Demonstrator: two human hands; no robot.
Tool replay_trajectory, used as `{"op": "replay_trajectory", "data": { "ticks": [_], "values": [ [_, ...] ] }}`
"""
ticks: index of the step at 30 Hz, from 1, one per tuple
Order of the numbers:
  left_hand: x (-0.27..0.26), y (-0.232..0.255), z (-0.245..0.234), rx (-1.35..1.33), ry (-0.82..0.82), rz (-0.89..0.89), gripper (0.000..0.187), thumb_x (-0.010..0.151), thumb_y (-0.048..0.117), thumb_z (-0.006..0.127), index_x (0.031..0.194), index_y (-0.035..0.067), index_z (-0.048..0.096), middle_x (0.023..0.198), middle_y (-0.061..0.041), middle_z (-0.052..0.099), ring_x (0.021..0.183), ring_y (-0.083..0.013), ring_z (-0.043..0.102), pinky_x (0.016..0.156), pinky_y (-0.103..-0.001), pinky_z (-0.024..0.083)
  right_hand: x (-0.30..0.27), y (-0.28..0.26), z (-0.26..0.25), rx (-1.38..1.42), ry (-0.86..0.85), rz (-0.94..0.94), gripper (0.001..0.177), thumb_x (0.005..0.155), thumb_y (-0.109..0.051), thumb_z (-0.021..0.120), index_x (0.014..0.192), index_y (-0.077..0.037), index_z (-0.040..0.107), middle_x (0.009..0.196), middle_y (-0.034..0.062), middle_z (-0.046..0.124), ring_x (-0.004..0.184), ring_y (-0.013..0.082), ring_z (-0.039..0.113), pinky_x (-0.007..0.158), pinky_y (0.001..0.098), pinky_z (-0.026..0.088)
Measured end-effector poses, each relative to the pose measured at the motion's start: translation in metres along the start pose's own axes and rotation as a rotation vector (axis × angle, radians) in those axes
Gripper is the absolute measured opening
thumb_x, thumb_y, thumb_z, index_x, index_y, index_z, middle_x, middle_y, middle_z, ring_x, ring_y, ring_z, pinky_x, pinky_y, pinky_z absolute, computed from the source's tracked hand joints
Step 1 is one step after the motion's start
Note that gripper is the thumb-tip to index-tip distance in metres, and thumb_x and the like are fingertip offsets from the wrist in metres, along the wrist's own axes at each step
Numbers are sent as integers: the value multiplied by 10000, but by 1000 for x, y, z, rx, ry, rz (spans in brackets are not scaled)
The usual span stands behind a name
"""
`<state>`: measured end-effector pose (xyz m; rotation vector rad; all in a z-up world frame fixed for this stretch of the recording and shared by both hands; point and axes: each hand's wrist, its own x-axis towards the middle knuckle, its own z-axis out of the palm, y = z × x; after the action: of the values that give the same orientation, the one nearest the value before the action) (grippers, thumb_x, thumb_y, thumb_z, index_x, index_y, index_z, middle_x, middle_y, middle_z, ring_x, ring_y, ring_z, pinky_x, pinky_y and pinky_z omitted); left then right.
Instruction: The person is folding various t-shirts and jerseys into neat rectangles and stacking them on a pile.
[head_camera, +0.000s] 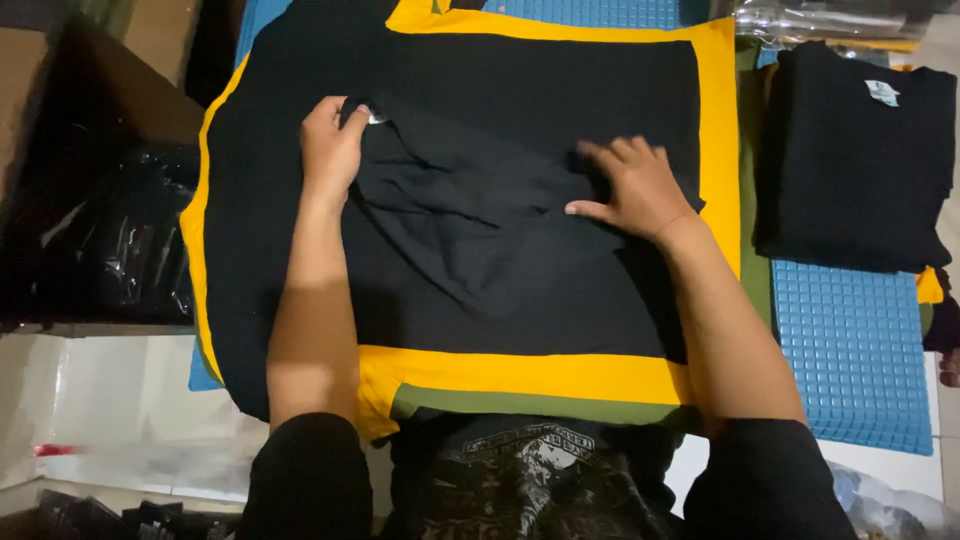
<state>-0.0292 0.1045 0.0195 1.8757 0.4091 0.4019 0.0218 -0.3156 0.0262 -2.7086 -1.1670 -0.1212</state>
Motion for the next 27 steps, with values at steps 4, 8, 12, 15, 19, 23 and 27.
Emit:
{"op": "replay_trajectory", "data": {
  "ticks": [4,8,12,15,19,23,27],
  "values": [
    [-6,6,-13,282,50,93,265,961,231,745,1189,115,676,1174,-121,718,1119,-256,688,914,-393,559,2,-3,-6,162,64,-127,357,993,-368,758,927,-38,640,832,124,592,779,343,595,682,440,461],
    [-21,26,-9,739,-124,559,752,873,61,850,1529,139,489,1564,-142,429,1411,-400,400,1086,-611,400,-6,-37,-49,441,-136,-217,228,948,-301,756,915,-97,660,876,88,675,799,265,656,739,384,487],
    [-27,28,6,673,-352,768,390,847,-79,743,1166,140,786,1439,-66,640,1447,-345,422,1190,-658,205,-12,-54,-58,684,-608,-184,311,943,-335,662,1065,-105,830,1047,6,851,892,145,816,808,293,597],
    [-19,10,5,649,-271,726,278,900,-32,676,1109,116,784,1119,-90,764,1279,-313,592,1171,-606,267,-11,-50,-67,730,-743,-104,310,959,-311,630,968,-109,865,945,-28,883,879,96,811,844,258,563],
    [-6,0,-5,521,-168,690,224,918,15,626,1096,82,744,1123,-114,741,1164,-322,655,1027,-525,415,-12,-34,-48,522,-270,-39,122,952,-220,711,1031,-128,717,997,25,809,848,186,785,787,344,577],
    [-3,-1,-11,209,23,586,134,983,44,604,1087,15,684,1028,-132,715,961,-289,677,826,-398,516,-6,-23,-19,54,-154,132,882,787,-686,762,1408,-106,527,1162,180,586,1062,409,563,785,547,502],
    [-10,11,-19,77,59,345,128,1040,128,561,1119,74,646,1012,-87,655,969,-225,641,849,-354,522,-3,1,25,137,-24,-17,252,998,-292,674,994,-44,626,942,175,607,863,437,613,737,526,491]
  ]
}}
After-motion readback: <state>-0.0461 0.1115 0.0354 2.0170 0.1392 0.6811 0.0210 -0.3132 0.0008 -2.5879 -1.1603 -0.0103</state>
